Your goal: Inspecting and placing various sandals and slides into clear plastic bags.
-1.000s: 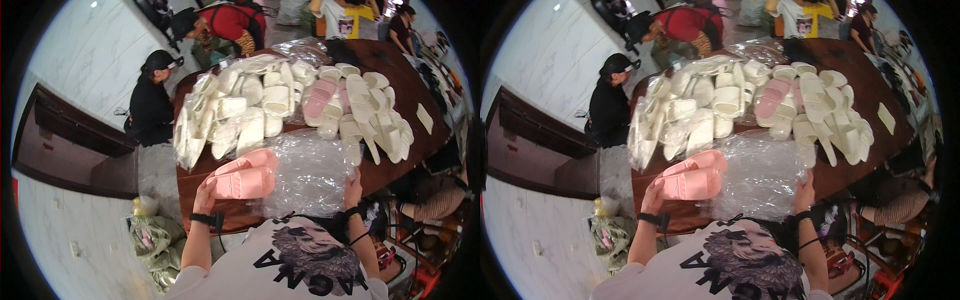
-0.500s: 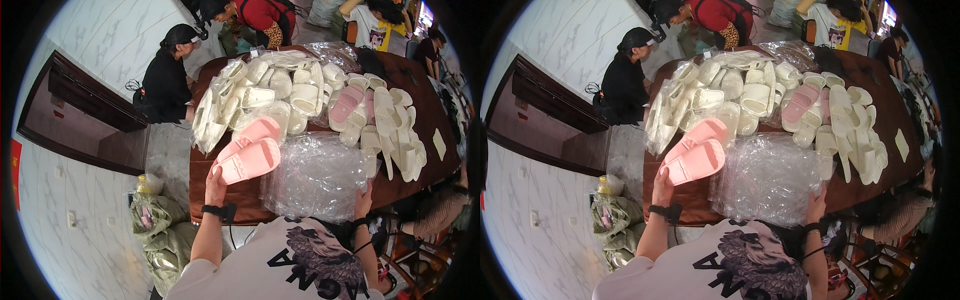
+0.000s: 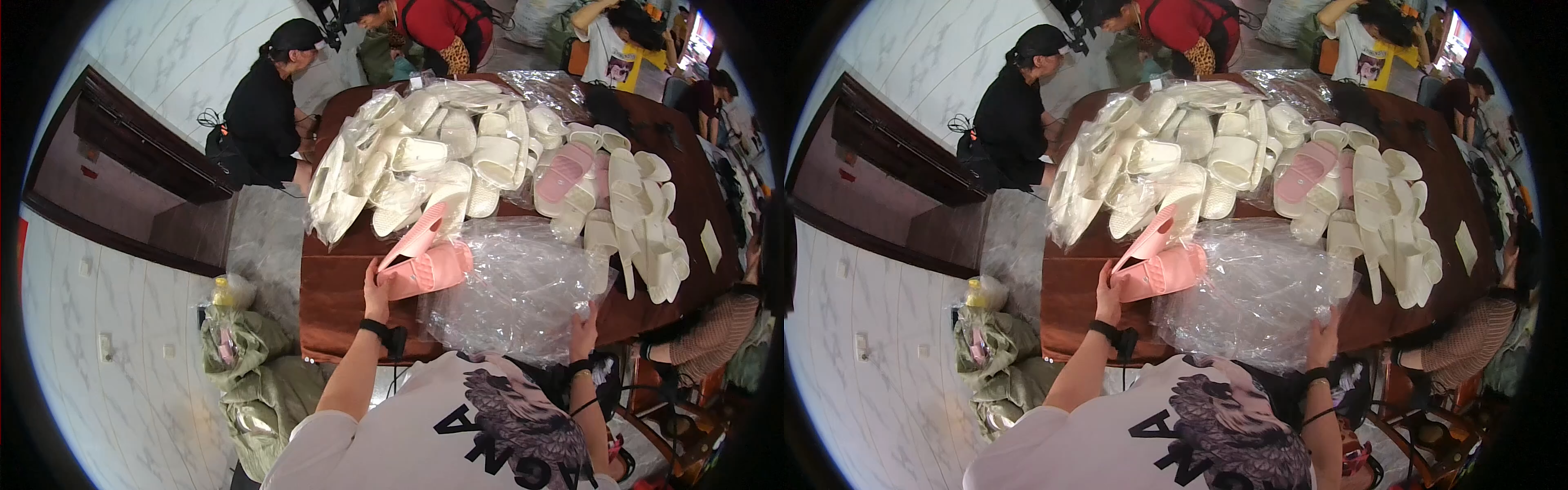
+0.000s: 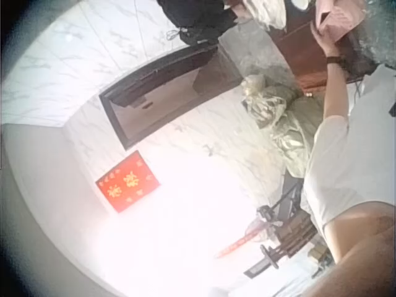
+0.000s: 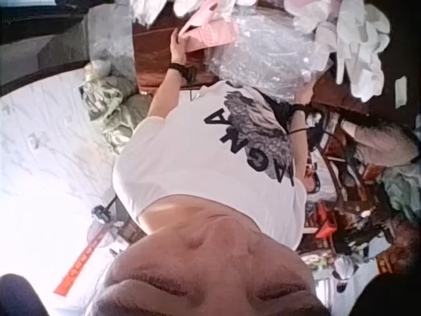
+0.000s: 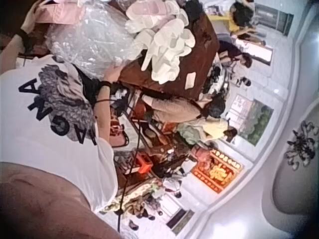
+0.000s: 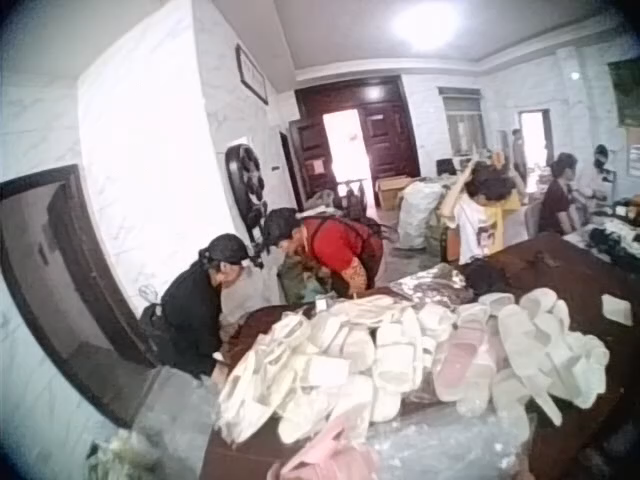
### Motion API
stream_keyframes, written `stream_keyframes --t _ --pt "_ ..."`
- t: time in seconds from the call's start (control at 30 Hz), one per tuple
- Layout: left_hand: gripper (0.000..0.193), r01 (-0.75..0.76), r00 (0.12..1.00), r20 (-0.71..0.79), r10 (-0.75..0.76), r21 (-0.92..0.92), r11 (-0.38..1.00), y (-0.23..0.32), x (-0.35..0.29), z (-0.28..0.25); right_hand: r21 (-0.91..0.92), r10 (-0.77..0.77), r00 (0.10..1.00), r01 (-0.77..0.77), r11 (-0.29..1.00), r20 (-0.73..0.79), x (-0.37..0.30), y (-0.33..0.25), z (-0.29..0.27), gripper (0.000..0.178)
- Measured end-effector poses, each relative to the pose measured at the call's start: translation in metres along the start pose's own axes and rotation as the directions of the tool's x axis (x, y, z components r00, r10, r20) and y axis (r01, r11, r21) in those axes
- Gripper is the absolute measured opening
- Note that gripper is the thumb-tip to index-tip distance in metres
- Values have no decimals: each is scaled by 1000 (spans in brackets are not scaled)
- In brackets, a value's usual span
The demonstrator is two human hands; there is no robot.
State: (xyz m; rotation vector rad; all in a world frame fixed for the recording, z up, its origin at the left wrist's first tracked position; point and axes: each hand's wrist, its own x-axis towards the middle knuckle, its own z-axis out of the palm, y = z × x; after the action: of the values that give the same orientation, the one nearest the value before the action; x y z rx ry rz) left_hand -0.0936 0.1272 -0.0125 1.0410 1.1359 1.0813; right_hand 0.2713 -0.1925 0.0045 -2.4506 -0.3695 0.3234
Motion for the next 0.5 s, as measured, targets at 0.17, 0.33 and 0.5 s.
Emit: stream_keyframes --t 0.17,0.33,0.5 --pt "21 63 983 -180 -33 165 984 9 31 -22 66 -128 992 128 990 -7 1 -3 8 55" --pt "18 18 999 -47 -11 142 990 70 29 -1 85 -117 992 121 989 -54 -1 6 3 54" --pt "23 -55 997 69 34 330 942 90 49 4 41 -128 989 131 991 -71 -11 -13 -2 56"
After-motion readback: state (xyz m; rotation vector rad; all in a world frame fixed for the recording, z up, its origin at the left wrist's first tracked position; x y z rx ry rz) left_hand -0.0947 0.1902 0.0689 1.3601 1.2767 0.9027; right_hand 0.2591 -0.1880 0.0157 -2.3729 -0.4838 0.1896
